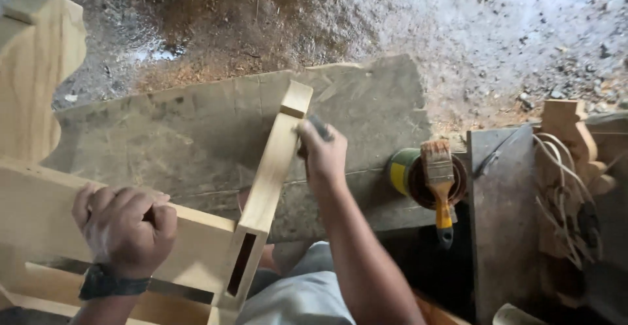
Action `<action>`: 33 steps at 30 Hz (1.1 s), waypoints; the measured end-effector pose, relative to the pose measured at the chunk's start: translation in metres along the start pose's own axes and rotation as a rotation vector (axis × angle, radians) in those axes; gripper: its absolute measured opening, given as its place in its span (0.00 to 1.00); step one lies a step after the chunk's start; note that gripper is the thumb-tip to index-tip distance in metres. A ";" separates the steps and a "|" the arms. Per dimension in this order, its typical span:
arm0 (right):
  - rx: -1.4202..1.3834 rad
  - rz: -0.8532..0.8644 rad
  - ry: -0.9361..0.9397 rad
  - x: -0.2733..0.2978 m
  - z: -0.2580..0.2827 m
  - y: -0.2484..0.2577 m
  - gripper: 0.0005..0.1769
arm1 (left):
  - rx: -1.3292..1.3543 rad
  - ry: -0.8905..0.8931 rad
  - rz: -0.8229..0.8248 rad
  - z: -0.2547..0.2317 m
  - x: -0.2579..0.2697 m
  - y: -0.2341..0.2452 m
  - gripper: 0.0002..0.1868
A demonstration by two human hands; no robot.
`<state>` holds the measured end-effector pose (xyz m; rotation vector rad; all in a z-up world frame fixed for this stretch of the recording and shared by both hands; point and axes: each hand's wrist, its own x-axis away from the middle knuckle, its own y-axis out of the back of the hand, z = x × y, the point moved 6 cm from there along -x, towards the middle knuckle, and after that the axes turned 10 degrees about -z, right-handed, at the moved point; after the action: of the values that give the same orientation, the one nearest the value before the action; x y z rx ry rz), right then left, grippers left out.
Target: The person sands the edges and surfaces of a wooden chair frame using a sanding block. They hold the chair steady with one hand while moving the sanding block along the wood with the other, focusing on smoothing the joints and legs.
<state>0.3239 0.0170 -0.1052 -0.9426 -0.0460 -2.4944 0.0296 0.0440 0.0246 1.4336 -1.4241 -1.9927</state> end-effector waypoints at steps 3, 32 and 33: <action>0.402 0.162 0.436 0.071 -0.005 0.022 0.17 | 0.036 -0.002 0.012 -0.006 -0.010 0.003 0.11; 0.109 0.176 0.216 0.063 -0.022 0.014 0.11 | 0.022 0.039 0.032 0.002 -0.004 0.002 0.12; 0.110 0.161 0.359 0.064 -0.011 0.008 0.15 | 0.014 0.045 0.034 0.001 -0.002 0.004 0.12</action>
<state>0.2785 -0.0184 -0.0740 -0.4266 0.0089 -2.4429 0.0282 0.0445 0.0287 1.4411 -1.4358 -1.9217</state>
